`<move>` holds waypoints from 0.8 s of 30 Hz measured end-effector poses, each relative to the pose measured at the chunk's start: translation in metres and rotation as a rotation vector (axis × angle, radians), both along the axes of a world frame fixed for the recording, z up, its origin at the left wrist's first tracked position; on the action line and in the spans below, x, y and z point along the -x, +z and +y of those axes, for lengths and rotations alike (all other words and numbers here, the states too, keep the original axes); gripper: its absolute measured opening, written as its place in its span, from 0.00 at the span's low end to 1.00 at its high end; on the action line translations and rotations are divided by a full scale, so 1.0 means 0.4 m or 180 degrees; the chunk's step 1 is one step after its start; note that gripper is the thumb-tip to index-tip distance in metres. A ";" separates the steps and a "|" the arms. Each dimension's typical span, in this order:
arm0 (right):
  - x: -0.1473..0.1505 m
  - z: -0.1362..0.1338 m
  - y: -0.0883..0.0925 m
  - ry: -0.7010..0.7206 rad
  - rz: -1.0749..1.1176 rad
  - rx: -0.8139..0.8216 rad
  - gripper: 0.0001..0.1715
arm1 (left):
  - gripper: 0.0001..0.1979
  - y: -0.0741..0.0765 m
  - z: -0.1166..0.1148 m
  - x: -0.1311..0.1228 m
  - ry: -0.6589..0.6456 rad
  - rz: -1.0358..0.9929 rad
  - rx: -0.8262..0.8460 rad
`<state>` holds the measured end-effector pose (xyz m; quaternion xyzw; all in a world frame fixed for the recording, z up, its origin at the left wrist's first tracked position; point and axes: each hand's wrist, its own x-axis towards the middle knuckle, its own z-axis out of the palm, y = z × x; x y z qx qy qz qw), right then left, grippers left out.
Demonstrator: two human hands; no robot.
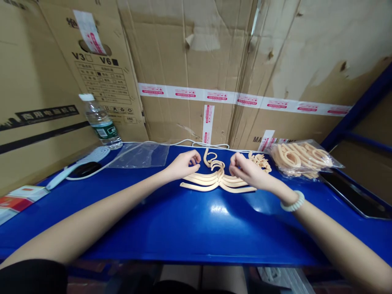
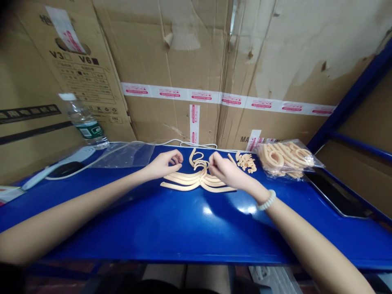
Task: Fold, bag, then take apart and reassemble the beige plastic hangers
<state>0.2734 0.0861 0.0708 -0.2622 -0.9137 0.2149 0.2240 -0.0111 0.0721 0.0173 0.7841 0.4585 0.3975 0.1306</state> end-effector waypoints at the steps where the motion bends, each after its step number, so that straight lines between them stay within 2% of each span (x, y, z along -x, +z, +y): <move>1: 0.004 0.030 0.003 -0.0075 0.0014 0.0024 0.06 | 0.06 0.002 0.011 -0.003 -0.0064 0.0129 0.0028; 7: 0.059 0.207 -0.013 -0.0473 -0.0109 -0.0024 0.05 | 0.09 0.017 0.087 -0.028 -0.0379 0.0834 0.0004; 11: 0.099 0.278 -0.032 -0.0603 -0.0374 -0.0176 0.04 | 0.14 0.011 0.125 -0.030 -0.0440 0.1129 0.0012; 16: 0.141 0.312 -0.031 -0.0197 -0.0896 -0.0307 0.03 | 0.16 -0.010 0.141 -0.018 -0.0524 0.1380 0.0063; 19: 0.166 0.311 -0.028 0.0089 -0.1138 -0.0433 0.09 | 0.16 -0.022 0.142 -0.005 -0.0519 0.1420 0.0052; 24: 0.200 0.284 -0.033 0.0114 -0.1249 -0.0689 0.10 | 0.11 -0.039 0.139 0.010 -0.0507 0.1398 0.0026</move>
